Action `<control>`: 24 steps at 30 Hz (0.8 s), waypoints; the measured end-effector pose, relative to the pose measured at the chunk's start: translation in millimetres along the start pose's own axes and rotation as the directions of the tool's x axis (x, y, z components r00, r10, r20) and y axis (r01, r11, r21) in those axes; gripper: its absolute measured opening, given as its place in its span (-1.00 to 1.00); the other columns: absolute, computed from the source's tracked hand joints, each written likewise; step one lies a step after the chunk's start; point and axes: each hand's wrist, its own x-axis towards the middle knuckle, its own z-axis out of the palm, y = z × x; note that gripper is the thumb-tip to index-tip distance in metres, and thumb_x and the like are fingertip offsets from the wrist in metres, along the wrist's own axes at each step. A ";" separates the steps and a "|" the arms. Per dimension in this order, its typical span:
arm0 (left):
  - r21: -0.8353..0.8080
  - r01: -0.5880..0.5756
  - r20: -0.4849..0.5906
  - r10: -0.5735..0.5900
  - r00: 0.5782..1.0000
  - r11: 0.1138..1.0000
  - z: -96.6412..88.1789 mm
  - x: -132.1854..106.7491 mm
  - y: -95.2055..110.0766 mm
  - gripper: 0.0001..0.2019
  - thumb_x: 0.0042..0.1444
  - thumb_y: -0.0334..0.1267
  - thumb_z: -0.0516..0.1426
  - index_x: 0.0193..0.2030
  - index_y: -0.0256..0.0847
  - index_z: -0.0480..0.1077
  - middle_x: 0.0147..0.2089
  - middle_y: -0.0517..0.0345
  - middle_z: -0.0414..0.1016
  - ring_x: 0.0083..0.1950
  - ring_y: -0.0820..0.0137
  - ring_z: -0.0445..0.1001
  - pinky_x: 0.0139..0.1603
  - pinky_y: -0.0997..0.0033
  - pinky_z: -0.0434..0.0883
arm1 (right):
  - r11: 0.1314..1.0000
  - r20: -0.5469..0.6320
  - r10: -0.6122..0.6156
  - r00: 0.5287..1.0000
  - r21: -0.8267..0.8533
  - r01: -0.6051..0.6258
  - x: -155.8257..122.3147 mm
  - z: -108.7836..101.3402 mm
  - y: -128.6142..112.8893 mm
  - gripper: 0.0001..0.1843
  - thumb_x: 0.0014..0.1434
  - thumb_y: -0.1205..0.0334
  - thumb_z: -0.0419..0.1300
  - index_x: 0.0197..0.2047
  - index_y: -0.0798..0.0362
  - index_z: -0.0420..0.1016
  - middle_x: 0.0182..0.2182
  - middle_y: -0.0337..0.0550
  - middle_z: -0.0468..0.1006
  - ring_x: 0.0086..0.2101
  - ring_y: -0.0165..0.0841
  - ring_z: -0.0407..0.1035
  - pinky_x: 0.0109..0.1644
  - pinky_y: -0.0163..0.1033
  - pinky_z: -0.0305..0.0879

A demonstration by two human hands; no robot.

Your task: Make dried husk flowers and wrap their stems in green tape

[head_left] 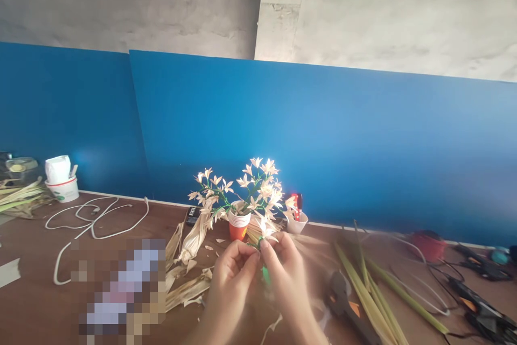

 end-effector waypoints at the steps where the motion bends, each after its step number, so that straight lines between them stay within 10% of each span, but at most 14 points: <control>1: 0.007 -0.011 0.000 0.011 1.000 1.000 0.0 -0.8 1.1 -0.70 -0.10 -0.04 0.28 -0.48 -0.23 0.38 -0.58 0.29 0.33 -0.58 0.56 0.20 -0.57 0.58 0.17 | 1.000 -0.013 -0.004 1.000 -0.004 0.003 0.7 -0.9 0.5 -0.69 0.13 -0.04 0.13 -0.41 0.00 0.19 -0.50 -0.31 0.31 -0.47 -0.40 0.21 -0.39 -0.32 0.19; 12: 0.140 -0.158 -0.042 0.165 0.985 0.977 0.9 -5.1 -6.6 -0.77 0.04 -0.10 0.20 -0.45 -0.23 0.39 -0.52 0.26 0.34 -0.51 0.51 0.25 -0.49 0.57 0.21 | 0.893 -0.180 -0.352 0.918 -0.358 0.272 0.6 -8.8 3.8 -0.63 0.07 0.08 0.23 -0.62 0.03 0.22 -0.39 -0.21 0.27 -0.30 -0.29 0.22 -0.20 -0.21 0.13; 24: 0.203 -0.160 -0.041 0.172 0.984 0.966 1.7 -6.8 -7.3 -0.76 0.05 -0.07 0.18 -0.40 -0.22 0.39 -0.51 0.23 0.34 -0.49 0.47 0.27 -0.45 0.54 0.29 | 0.898 -0.185 -0.314 0.931 -0.376 0.228 -3.8 -5.1 2.8 -0.75 0.12 0.08 0.18 -0.51 0.02 0.44 -0.34 -0.17 0.29 -0.26 -0.26 0.24 -0.17 -0.17 0.15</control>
